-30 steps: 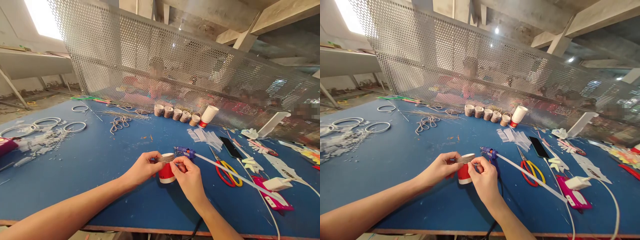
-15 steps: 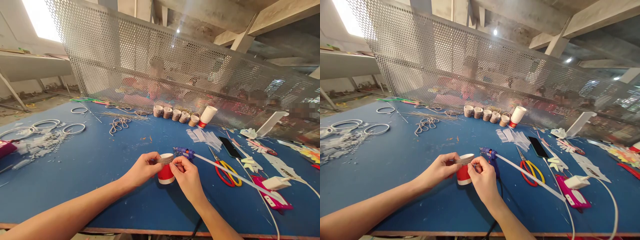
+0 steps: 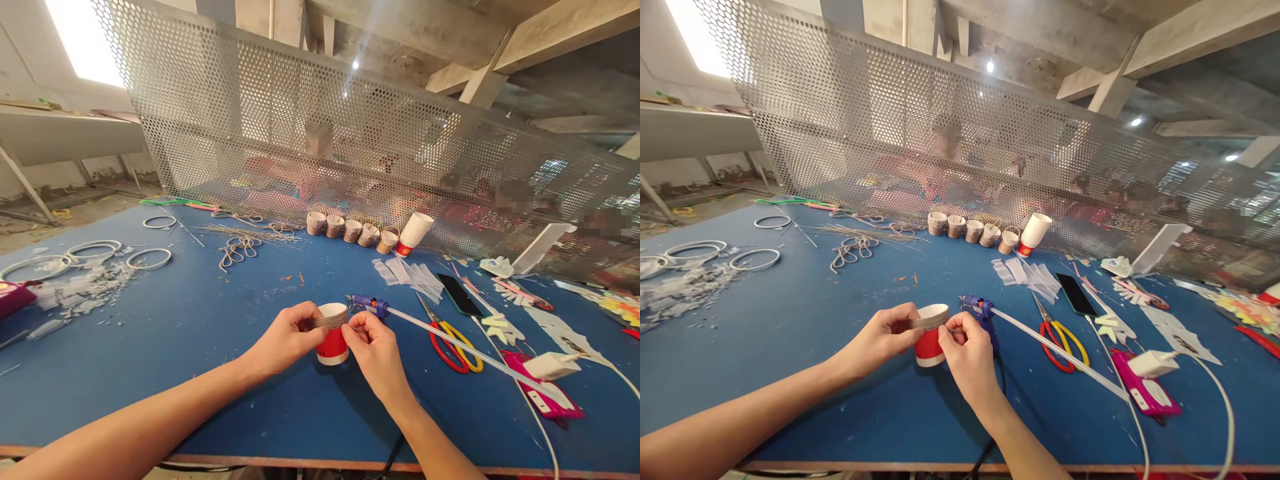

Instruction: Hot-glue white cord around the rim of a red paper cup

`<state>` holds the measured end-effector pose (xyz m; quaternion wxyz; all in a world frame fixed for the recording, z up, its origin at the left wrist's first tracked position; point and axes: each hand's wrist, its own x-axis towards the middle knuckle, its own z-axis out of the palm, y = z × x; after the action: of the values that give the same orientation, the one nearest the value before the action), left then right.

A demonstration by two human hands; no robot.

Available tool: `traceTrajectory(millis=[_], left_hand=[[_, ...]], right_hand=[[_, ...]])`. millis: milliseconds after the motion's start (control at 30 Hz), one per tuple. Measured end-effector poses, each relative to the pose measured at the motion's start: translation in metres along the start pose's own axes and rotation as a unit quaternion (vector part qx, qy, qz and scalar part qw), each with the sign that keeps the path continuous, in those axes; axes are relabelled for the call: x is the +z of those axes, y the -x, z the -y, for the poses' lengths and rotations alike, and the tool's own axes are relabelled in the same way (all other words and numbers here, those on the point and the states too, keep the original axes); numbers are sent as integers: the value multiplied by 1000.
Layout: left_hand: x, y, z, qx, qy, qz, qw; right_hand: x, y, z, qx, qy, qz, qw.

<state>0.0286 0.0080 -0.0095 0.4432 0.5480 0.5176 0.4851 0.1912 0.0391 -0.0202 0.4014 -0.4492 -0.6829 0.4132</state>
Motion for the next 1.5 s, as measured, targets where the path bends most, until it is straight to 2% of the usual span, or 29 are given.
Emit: traceTrajectory(millis=[433, 600, 800, 1000, 1267, 1500], left_hand=[[-3, -1, -1, 8, 10, 20, 1000], [-5, -1, -5, -17, -8, 27, 999], [-6, -4, 2, -14, 16, 31, 999], [-8, -5, 4, -12, -6, 26, 1000], [-9, -4, -3, -19, -17, 72, 997], [-11, -1, -10, 10, -77, 37, 996]], right_hand=[[-4, -2, 1, 9, -22, 6, 1000], [-5, -6, -3, 15, -34, 22, 999], [-2, -11, -8, 28, -73, 26, 997], [-1, -13, -11, 38, -121, 27, 992], [-1, -13, -12, 2, -154, 42, 987], [2, -8, -9, -89, -56, -9, 994]])
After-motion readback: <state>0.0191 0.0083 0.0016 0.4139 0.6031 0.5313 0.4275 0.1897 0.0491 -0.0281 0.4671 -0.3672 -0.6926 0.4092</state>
